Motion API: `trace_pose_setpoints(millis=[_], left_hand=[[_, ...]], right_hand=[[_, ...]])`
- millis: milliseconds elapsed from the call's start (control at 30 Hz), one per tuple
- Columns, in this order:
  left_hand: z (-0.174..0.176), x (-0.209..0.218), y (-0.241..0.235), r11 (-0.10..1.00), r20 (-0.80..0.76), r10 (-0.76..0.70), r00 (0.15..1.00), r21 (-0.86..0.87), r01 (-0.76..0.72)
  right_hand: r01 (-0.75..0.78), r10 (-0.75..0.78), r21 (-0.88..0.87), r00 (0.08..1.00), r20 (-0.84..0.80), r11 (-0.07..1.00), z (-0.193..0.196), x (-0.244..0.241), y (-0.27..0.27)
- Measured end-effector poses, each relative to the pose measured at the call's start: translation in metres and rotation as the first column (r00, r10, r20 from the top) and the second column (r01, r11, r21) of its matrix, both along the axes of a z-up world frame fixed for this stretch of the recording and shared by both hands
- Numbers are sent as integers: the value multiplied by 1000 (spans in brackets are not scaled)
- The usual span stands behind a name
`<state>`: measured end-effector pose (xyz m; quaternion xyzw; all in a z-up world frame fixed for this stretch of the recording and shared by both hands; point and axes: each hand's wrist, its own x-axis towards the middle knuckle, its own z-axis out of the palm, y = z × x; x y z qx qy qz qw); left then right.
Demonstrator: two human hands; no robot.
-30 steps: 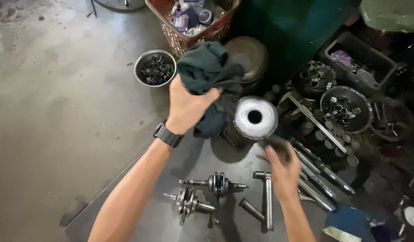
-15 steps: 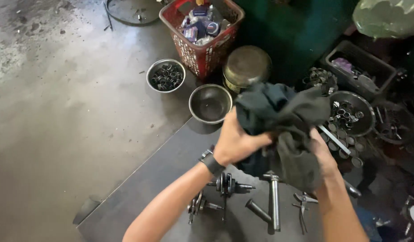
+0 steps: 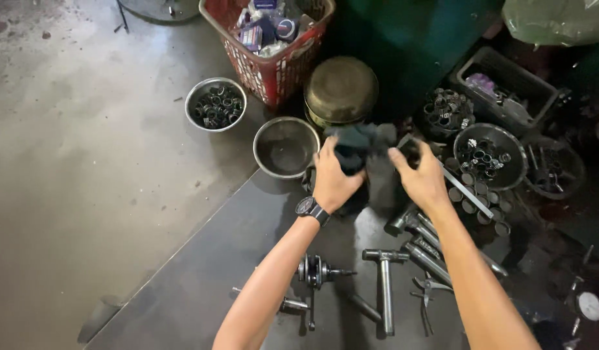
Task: The person organizes, cleans, and inspects motorcycle engine components, specifically a crankshaft, using a dial gauge.
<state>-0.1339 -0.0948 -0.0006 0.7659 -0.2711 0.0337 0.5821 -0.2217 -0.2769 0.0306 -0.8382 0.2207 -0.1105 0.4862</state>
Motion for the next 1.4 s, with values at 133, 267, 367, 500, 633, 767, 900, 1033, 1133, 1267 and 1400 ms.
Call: trace_pose_setpoints(millis=[133, 267, 367, 500, 633, 767, 900, 1033, 1133, 1267, 1400], left_hand=[[-29, 11, 0, 942, -39, -155, 987, 296, 160], [-12, 23, 35, 916, -98, -282, 954, 267, 298], [-8, 25, 61, 892, -204, -295, 933, 292, 346], [-78, 25, 75, 971, -406, -223, 886, -11, 239], [-167, 33, 64, 955, -648, -179, 740, -296, -28], [-94, -1, 44, 975, -381, 46, 924, -185, -124], [-61, -25, 14, 898, -617, -286, 733, -439, -19], [-71, -20, -2, 950, -538, -39, 842, -282, -136], [-74, -17, 45, 972, -512, 82, 855, -148, -182], [-79, 6, 106, 977, -460, 128, 878, -93, -191], [-115, 44, 126, 899, 187, 162, 969, 377, -223]], right_hand=[[-61, 71, -276, 997, 24, 959, 21, 3, 46], [-124, 32, -355, 967, -253, 927, 36, 18, 78], [-80, -76, -328, 896, -437, 941, 35, 26, 86], [48, -158, -334, 937, -312, 941, 0, 27, 70], [151, -155, -45, 981, -112, 987, -21, 24, 51], [148, -159, 232, 987, 30, 961, -11, -18, 23], [42, -115, 347, 975, 191, 937, 21, -40, 20], [0, -36, 219, 987, 159, 976, 12, -16, 25], [11, -20, -172, 998, -55, 985, -21, 8, 36], [-39, -40, -427, 984, -175, 903, -36, 20, 48], [24, -112, -345, 965, -237, 938, -2, 22, 53]])
